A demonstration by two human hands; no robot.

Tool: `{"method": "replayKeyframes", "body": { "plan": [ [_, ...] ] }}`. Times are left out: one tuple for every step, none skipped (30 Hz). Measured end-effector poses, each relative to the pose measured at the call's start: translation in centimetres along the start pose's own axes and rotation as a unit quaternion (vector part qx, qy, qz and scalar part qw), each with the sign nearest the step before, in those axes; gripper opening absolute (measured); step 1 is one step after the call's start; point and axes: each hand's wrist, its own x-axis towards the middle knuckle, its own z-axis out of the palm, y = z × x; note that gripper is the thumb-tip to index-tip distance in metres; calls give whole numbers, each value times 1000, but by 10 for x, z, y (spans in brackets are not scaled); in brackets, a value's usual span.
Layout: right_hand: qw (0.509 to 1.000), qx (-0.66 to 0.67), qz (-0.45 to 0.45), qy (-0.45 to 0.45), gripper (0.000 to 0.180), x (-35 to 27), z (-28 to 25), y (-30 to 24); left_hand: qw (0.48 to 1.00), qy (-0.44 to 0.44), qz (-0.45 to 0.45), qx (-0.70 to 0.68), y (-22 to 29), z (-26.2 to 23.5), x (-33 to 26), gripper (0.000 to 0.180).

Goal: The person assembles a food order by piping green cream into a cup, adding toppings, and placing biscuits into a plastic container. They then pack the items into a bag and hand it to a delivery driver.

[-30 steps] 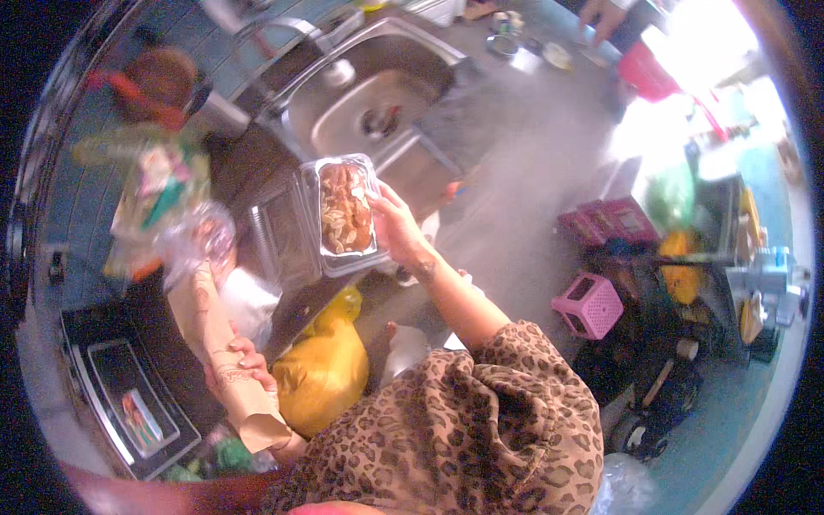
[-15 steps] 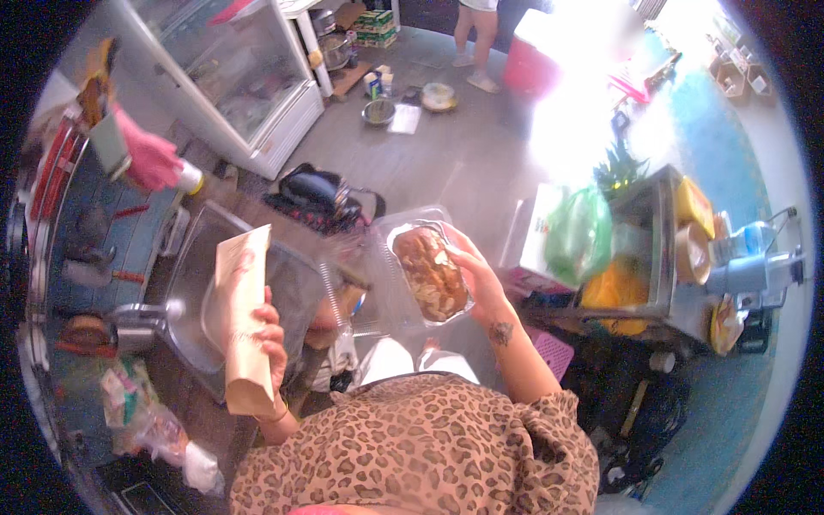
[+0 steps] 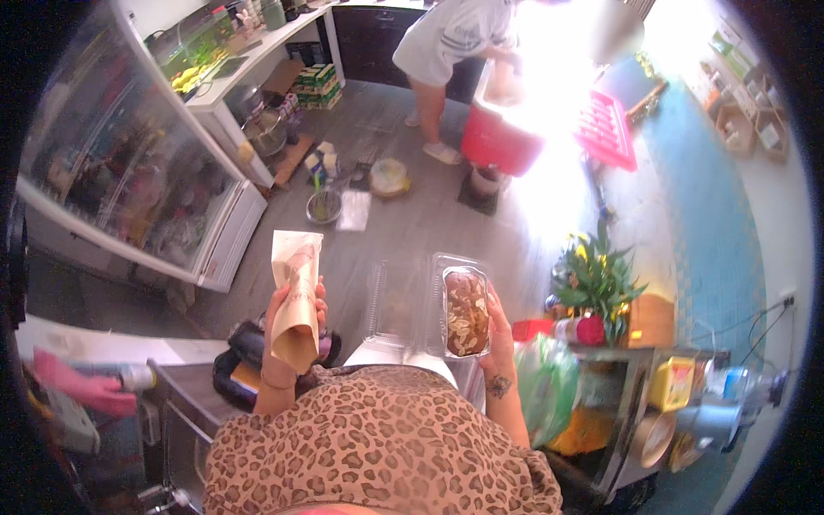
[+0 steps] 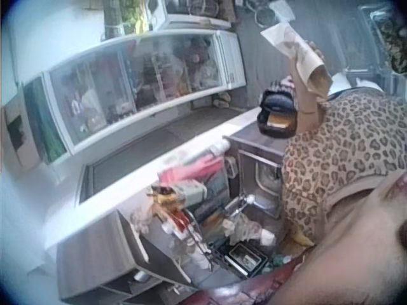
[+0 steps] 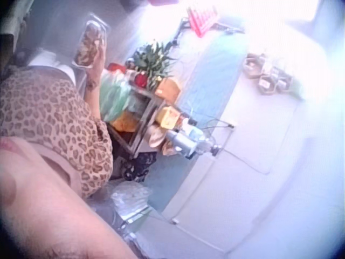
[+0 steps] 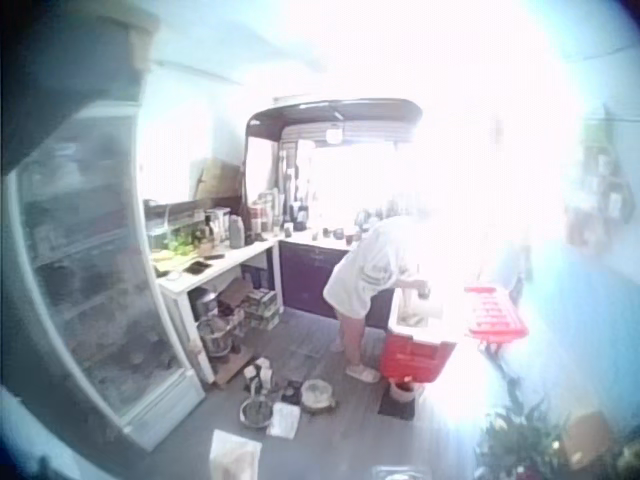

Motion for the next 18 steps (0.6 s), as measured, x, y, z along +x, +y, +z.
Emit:
{"method": "replayKeyframes", "body": {
  "plan": [
    [1000, -7, -1, 10, 36, 28, 5, -10, 1000, 9, -13, -18, 16, 13, 29, 51],
    [1000, -7, 2, 26, 35, 52, 10, -14, 999, 21, -15, -23, 30, 22, 56, 51],
    [999, -10, 8, 36, 35, 75, 20, -22, 999, 35, -14, -29, 43, 33, 83, 50],
    [1000, -13, 2, 15, 35, 136, 35, -42, 999, 26, -10, -22, 68, 51, 142, 49],
    [1000, -16, -1, -7, 35, 196, 50, -63, 999, 26, -18, -33, 94, 68, 198, 49],
    [999, -19, -3, -29, 35, 255, 63, -81, 1000, 11, -9, -22, 120, 83, 250, 49],
    [1000, -23, -3, -19, 36, 282, 67, -87, 1000, 1, -9, -16, 135, 86, 277, 49],
    [999, -19, 3, -35, 36, 309, 74, -91, 1000, -9, -7, -9, 150, 89, 299, 49],
    [999, -14, 9, -52, 37, 335, 82, -94, 1000, -15, -9, -7, 166, 87, 318, 51],
    [998, -8, 20, -51, 37, 338, 81, -88, 999, -14, -8, -27, 169, 78, 321, 52],
    [998, 7, 26, -60, 41, 341, 78, -79, 999, -13, -6, -48, 170, 71, 320, 54],
    [997, 3, 52, -52, 45, 342, 80, -71, 998, -11, -3, -68, 172, 63, 316, 55],
    [995, -7, 83, -49, 50, 349, 88, -66, 996, 19, 37, -75, 176, 52, 307, 59],
    [992, -24, 102, -72, 55, 399, 111, -82, 992, 6, 71, -102, 190, 51, 337, 60],
    [990, -42, 106, -89, 55, 467, 146, -112, 986, -16, 111, -121, 209, 60, 386, 61],
    [982, -70, 110, -137, 55, 537, 182, -144, 978, -36, 146, -143, 225, 79, 437, 62],
    [976, -88, 126, -153, 55, 575, 201, -152, 971, -34, 181, -154, 230, 87, 456, 62],
    [970, -107, 140, -169, 55, 613, 221, -158, 970, -22, 196, -145, 245, 97, 474, 62]
  ]
}}
